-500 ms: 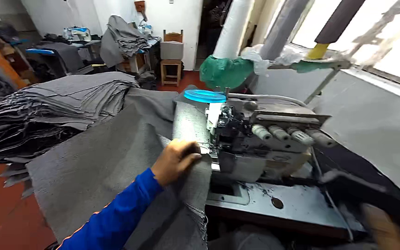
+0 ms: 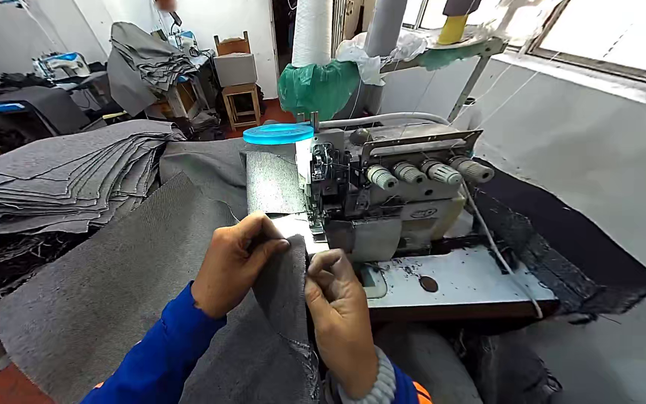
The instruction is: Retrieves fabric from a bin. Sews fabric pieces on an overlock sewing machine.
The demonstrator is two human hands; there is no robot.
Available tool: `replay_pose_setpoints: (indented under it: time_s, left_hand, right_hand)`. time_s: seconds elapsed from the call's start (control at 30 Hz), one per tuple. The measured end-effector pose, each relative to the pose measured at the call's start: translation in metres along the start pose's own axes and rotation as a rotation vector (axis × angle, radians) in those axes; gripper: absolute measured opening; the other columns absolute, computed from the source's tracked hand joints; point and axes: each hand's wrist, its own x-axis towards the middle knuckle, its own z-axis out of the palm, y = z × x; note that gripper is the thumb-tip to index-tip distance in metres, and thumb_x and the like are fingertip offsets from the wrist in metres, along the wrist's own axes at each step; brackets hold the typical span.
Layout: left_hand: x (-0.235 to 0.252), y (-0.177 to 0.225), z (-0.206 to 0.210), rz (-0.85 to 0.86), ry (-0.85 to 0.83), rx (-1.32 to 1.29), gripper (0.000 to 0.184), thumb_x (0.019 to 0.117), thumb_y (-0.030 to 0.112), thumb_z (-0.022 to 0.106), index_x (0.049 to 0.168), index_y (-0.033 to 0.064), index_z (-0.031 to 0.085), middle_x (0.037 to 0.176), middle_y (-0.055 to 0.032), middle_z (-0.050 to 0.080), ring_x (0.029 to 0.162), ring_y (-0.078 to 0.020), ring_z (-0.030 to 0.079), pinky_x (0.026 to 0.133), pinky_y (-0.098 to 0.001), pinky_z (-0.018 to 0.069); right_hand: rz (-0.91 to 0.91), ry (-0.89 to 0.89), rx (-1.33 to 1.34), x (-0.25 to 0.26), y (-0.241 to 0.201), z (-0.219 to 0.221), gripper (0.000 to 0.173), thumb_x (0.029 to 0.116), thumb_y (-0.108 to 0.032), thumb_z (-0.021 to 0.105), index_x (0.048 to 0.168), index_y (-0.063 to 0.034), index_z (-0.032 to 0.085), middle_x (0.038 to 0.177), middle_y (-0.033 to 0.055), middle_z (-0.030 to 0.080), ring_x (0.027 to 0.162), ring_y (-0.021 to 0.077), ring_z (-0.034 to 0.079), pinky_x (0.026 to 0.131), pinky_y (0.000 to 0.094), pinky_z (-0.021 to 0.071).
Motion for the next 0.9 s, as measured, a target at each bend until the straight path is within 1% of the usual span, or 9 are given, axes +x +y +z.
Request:
replay_pose_setpoints:
  time_s: [0.1,0.17,0.23,0.33,0.43,0.53,0.7,0.8,0.9]
  left_hand:
    - [0.002,-0.015,0.014,0.037,0.014,0.176,0.003,0.0898,0.009,0.073,0.091,0.0079,0.071,0.083,0.0040,0.071,0.074,-0.0016,0.067,0.070,-0.0189,0.0576]
    - [-0.004,-0.028,0.031,0.112,0.067,0.306,0.006,0.0915,0.014,0.072,0.095,0.0092,0.074,0.090,0.0020,0.072,0.088,-0.0084,0.067,0.083,-0.0267,0.0554]
    - [-0.010,-0.026,0.041,0.198,0.108,0.480,0.013,0.0958,0.016,0.066,0.099,0.0115,0.078,0.099,-0.0027,0.074,0.102,-0.0201,0.066,0.094,-0.0384,0.0525]
    - [-0.024,0.003,0.054,0.228,0.074,0.731,0.018,0.0962,0.011,0.062,0.097,0.0125,0.079,0.093,-0.0047,0.076,0.093,-0.0228,0.073,0.087,-0.0408,0.0580]
    - [-0.026,0.024,0.068,0.177,-0.003,0.861,0.022,0.1001,0.016,0.059,0.109,0.0100,0.079,0.107,-0.0059,0.078,0.102,-0.0216,0.075,0.092,-0.0370,0.0589]
    - [-0.019,0.015,0.069,0.150,-0.037,0.808,0.025,0.1008,0.014,0.056,0.113,0.0077,0.077,0.113,-0.0089,0.077,0.108,-0.0228,0.074,0.094,-0.0359,0.0595]
    - [-0.002,0.013,0.050,0.140,-0.136,0.636,0.018,0.1014,0.014,0.054,0.102,0.0055,0.070,0.108,-0.0103,0.073,0.096,-0.0194,0.074,0.081,-0.0319,0.0618]
    - [-0.012,0.044,0.038,0.167,-0.227,0.521,0.036,0.1054,0.037,0.053,0.110,0.0044,0.067,0.120,-0.0159,0.071,0.117,-0.0279,0.069,0.097,-0.0408,0.0577]
    - [-0.050,0.056,0.046,0.205,-0.274,0.516,0.069,0.0930,0.064,0.061,0.129,0.0053,0.063,0.134,-0.0161,0.066,0.133,-0.0273,0.059,0.113,-0.0431,0.0470]
  right_hand:
    - [0.060,-0.162,-0.164,-0.023,0.012,-0.008,0.039,0.0994,-0.042,0.063,0.091,-0.0047,0.072,0.077,-0.0036,0.070,0.072,-0.0008,0.067,0.064,0.0223,0.0575]
    - [0.177,-0.237,-0.229,-0.040,0.023,-0.012,0.030,0.0886,-0.035,0.074,0.083,-0.0061,0.072,0.074,-0.0018,0.071,0.071,0.0008,0.069,0.065,0.0237,0.0585]
    - [0.234,-0.265,-0.261,-0.044,0.028,-0.019,0.021,0.0887,-0.025,0.072,0.079,-0.0061,0.072,0.071,-0.0005,0.070,0.069,0.0019,0.068,0.065,0.0244,0.0573]
    - [0.201,-0.286,-0.251,-0.045,0.026,-0.028,0.021,0.0932,-0.019,0.068,0.078,-0.0046,0.072,0.069,0.0000,0.069,0.067,0.0007,0.066,0.063,0.0228,0.0554]
    - [0.190,-0.283,-0.197,-0.042,0.019,-0.032,0.017,0.0926,-0.012,0.065,0.079,-0.0033,0.071,0.068,-0.0011,0.068,0.066,-0.0016,0.065,0.063,0.0197,0.0547]
    - [0.197,-0.256,-0.124,-0.026,0.018,-0.036,0.017,0.0962,-0.011,0.062,0.083,-0.0045,0.071,0.073,-0.0030,0.069,0.071,-0.0013,0.066,0.066,0.0209,0.0568]
    - [0.225,-0.292,0.040,-0.003,0.015,-0.046,0.021,0.1045,-0.010,0.053,0.098,-0.0009,0.071,0.087,-0.0019,0.073,0.086,-0.0001,0.069,0.081,0.0221,0.0588]
    - [0.254,-0.388,0.071,-0.001,0.016,-0.054,0.025,0.1061,-0.013,0.050,0.095,-0.0026,0.069,0.082,-0.0049,0.070,0.079,-0.0021,0.066,0.075,0.0212,0.0574]
    - [0.243,-0.399,0.090,-0.004,0.016,-0.055,0.024,0.1045,-0.013,0.049,0.091,-0.0046,0.067,0.078,-0.0070,0.068,0.075,-0.0036,0.065,0.071,0.0202,0.0570]
